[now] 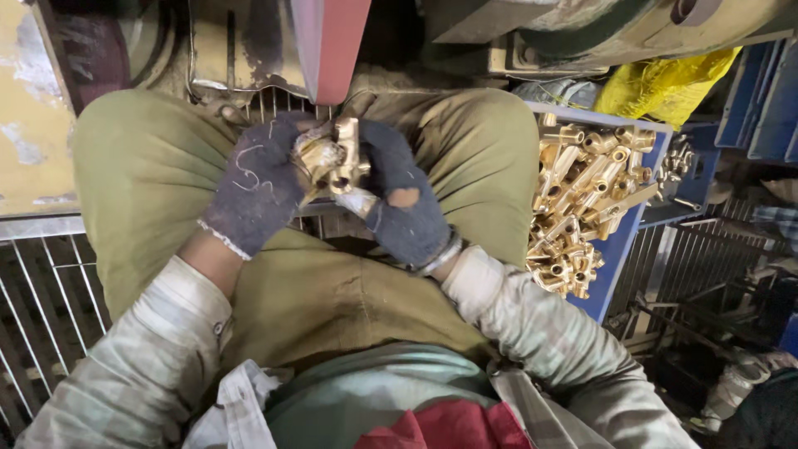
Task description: The person sits cross-legged and repeatedly presses small brass-colored metal parts against a vertical belt grinder to smooth their surfaces. They rotate each part to treat different faces, then place finished pieces on a nearby metal tray.
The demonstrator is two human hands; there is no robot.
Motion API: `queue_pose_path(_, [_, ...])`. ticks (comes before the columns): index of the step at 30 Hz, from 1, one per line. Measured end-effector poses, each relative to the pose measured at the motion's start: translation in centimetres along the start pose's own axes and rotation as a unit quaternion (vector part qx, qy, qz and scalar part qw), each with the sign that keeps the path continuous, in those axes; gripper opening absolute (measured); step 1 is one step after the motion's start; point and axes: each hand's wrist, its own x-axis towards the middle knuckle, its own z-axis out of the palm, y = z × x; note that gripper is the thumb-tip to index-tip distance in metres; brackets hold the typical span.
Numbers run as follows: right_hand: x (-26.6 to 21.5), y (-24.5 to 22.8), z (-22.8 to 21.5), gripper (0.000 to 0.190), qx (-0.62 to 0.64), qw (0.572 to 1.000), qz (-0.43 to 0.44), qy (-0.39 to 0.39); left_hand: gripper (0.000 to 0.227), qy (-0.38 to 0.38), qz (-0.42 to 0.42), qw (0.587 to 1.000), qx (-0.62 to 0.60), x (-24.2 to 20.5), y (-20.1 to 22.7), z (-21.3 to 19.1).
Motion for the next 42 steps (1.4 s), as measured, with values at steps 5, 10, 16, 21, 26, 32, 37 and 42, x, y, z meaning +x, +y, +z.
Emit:
queue_pose_path(5, [1.9,2.2,0.8,0.067,0.062,0.998,-0.003,-0.033,0.028,0.007,-0.036,0.999,0.007,0.5,-3.5,0.3])
queue_pose_path(10, [2.3,2.9,0.6,0.063,0.081,0.994,0.040,-0.057,0.022,-0.031,0.020,0.990,0.137,-0.3,-5.2,0.5])
queue_pose_path(16, [3.7,2.1,0.0,0.063,0.060,0.994,0.078,-0.057,0.020,-0.074,0.079,0.953,0.282,0.1,-6.1,0.5])
queue_pose_path(21, [5.3,2.5,-0.7,0.049,-0.005,0.993,0.107,-0.050,0.019,-0.131,0.065,0.927,0.346,0.9,-6.8,1.0])
queue_pose_path(26, [6.8,3.1,-0.6,0.038,0.081,0.982,0.169,-0.039,0.032,-0.073,0.099,0.958,0.259,1.7,-7.3,1.1])
queue_pose_path(32, [6.8,1.2,-0.4,0.039,0.172,0.954,0.246,-0.018,0.028,-0.035,0.090,0.955,0.279,1.7,-5.8,1.4])
queue_pose_path(37, [1.2,-1.6,-2.2,0.062,0.044,0.995,-0.045,-0.077,0.017,0.047,0.060,0.995,0.063,-1.6,-1.3,0.2])
queue_pose_path(42, [-4.5,-5.5,-0.8,0.055,0.293,0.955,0.023,-0.023,0.027,0.170,-0.118,0.908,-0.363,-6.9,4.7,0.0])
